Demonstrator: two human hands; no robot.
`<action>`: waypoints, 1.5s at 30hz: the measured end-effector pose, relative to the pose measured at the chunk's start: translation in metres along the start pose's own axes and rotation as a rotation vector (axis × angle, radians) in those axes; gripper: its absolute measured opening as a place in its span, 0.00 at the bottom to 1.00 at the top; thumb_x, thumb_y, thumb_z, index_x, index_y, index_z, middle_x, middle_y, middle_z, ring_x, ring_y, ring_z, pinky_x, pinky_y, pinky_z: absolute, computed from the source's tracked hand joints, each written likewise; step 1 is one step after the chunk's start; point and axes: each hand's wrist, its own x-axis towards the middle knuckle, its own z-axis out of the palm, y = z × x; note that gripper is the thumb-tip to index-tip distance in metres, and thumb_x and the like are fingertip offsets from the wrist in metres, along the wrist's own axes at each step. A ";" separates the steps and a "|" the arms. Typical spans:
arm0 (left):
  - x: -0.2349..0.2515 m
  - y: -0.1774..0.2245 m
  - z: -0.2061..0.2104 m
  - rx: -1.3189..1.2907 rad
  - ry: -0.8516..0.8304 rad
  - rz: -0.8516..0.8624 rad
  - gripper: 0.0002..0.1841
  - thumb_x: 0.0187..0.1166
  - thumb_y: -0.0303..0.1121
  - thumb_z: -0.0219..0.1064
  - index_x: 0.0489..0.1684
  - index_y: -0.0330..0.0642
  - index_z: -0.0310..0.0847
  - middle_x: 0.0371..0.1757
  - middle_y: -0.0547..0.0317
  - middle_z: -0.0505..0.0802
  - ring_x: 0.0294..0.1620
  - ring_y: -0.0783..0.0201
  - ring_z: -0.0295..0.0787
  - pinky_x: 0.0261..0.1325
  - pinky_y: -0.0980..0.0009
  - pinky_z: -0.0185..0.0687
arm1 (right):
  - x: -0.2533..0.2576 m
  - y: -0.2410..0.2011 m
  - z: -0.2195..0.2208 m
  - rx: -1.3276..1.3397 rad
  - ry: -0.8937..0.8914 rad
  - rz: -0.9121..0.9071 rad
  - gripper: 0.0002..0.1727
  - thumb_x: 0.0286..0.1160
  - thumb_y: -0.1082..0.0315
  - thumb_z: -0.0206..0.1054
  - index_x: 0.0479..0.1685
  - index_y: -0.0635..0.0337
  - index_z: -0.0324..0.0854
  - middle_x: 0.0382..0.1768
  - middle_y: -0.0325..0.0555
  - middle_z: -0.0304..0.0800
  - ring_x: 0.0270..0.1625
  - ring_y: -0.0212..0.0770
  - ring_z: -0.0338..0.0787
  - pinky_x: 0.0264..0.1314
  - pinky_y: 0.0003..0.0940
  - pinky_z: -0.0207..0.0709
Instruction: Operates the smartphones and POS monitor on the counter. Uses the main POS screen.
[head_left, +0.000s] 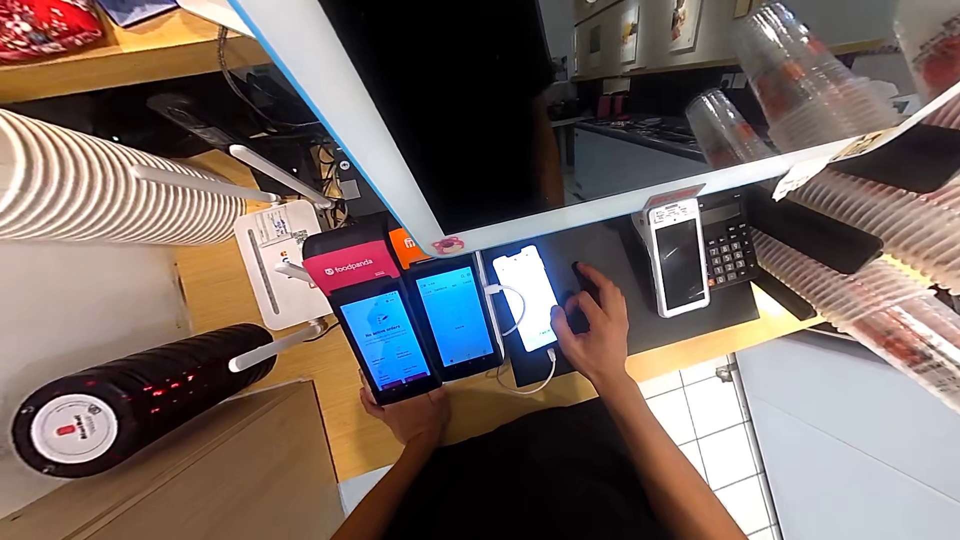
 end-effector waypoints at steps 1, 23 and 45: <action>0.000 0.000 0.001 -0.001 0.002 -0.001 0.40 0.73 0.57 0.42 0.71 0.34 0.81 0.80 0.30 0.77 0.87 0.32 0.63 0.86 0.30 0.37 | 0.000 0.000 0.000 0.001 0.000 -0.002 0.18 0.71 0.48 0.66 0.19 0.48 0.82 0.76 0.43 0.82 0.76 0.47 0.79 0.71 0.48 0.75; -0.001 0.002 -0.004 0.023 -0.022 0.023 0.36 0.75 0.54 0.43 0.65 0.35 0.85 0.75 0.31 0.82 0.84 0.31 0.67 0.85 0.28 0.39 | -0.001 0.000 -0.002 0.012 -0.008 -0.041 0.23 0.71 0.45 0.62 0.13 0.47 0.83 0.77 0.45 0.81 0.77 0.49 0.78 0.73 0.49 0.73; 0.000 0.001 -0.005 -0.003 0.014 0.043 0.36 0.73 0.55 0.45 0.63 0.34 0.86 0.74 0.30 0.82 0.83 0.29 0.68 0.84 0.28 0.41 | -0.001 0.001 -0.001 0.022 0.018 -0.053 0.24 0.76 0.50 0.62 0.11 0.50 0.82 0.74 0.46 0.84 0.76 0.49 0.80 0.73 0.48 0.74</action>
